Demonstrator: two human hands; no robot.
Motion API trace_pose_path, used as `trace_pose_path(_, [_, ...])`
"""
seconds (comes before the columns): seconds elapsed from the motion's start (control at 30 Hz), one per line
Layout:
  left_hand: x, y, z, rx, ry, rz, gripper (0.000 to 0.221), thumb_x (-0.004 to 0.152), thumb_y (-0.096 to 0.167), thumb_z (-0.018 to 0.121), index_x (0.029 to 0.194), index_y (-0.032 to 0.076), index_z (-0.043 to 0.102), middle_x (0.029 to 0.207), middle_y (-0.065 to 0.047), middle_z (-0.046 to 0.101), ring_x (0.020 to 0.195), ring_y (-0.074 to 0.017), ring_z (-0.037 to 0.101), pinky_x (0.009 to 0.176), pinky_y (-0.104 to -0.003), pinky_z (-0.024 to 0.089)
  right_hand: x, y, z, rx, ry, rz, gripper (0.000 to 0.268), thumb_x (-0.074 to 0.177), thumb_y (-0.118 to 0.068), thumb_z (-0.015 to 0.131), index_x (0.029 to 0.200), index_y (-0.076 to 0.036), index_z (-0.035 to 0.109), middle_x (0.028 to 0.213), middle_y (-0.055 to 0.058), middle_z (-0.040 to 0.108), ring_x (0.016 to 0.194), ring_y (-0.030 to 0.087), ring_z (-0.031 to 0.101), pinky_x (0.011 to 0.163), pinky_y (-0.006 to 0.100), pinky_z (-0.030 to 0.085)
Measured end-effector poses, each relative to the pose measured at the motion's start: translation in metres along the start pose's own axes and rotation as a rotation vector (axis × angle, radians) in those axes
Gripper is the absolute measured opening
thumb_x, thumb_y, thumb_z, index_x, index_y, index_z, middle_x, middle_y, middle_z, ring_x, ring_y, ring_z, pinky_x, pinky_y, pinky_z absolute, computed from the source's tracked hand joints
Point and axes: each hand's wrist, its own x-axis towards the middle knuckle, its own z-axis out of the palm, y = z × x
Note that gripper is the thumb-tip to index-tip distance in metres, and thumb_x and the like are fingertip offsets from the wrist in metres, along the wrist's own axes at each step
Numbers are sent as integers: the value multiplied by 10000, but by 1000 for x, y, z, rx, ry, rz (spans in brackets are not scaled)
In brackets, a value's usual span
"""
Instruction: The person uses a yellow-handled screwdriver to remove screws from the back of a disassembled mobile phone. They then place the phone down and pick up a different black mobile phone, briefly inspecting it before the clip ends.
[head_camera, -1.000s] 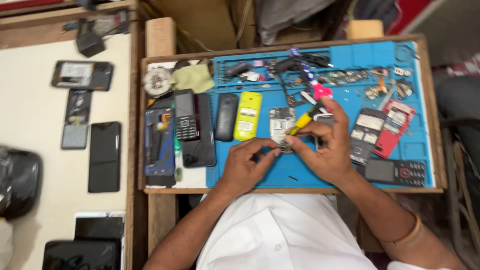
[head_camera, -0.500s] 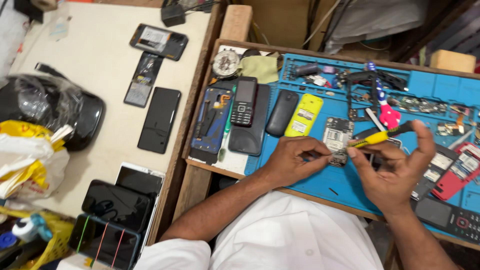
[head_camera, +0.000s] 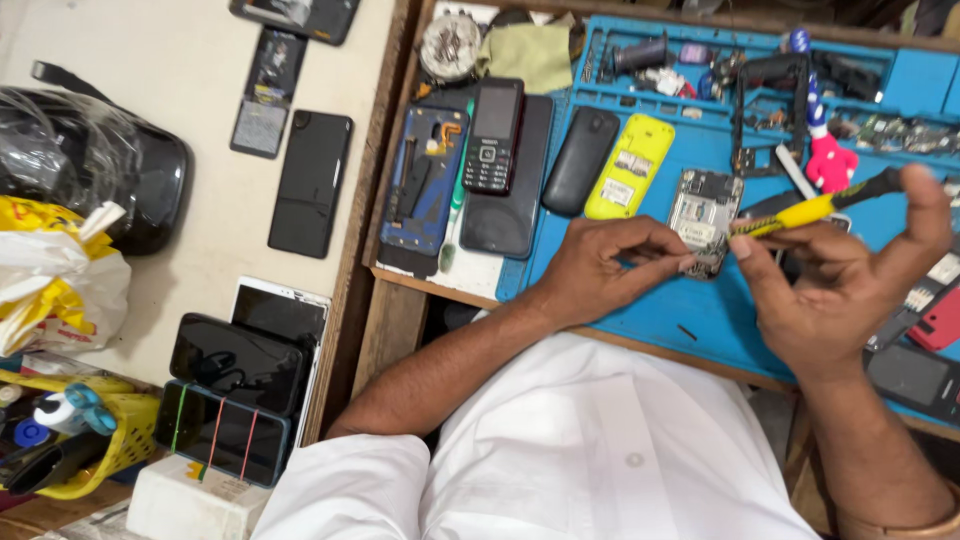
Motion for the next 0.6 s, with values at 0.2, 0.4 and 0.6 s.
trace_pose_path(0.2, [0,-7,1,-176,29,-90,202,1041,116,690,1222,28,693,1070,-54,766,946,-113,756,833,-258,640,-11,28,-16,159,8,50,867,1123,74,651,1674,-91,3,1156,226,716,967,223,728,868,247,588])
trace_pose_path(0.4, [0,-20,-7,-407,30,-103,218,1137,148,546,1333,54,563,993,-30,681,905,-93,701,806,-253,599,-5,22,-17,256,79,152,512,1140,46,698,1496,93,333,1111,222,726,889,193,704,846,238,570])
trace_pose_path(0.6, [2,-30,-8,-391,49,-113,214,1143,131,563,1320,27,627,1053,-55,695,969,-102,695,879,-275,612,9,3,-18,334,223,192,158,1119,-28,759,1108,109,681,1012,187,730,775,136,635,737,196,477])
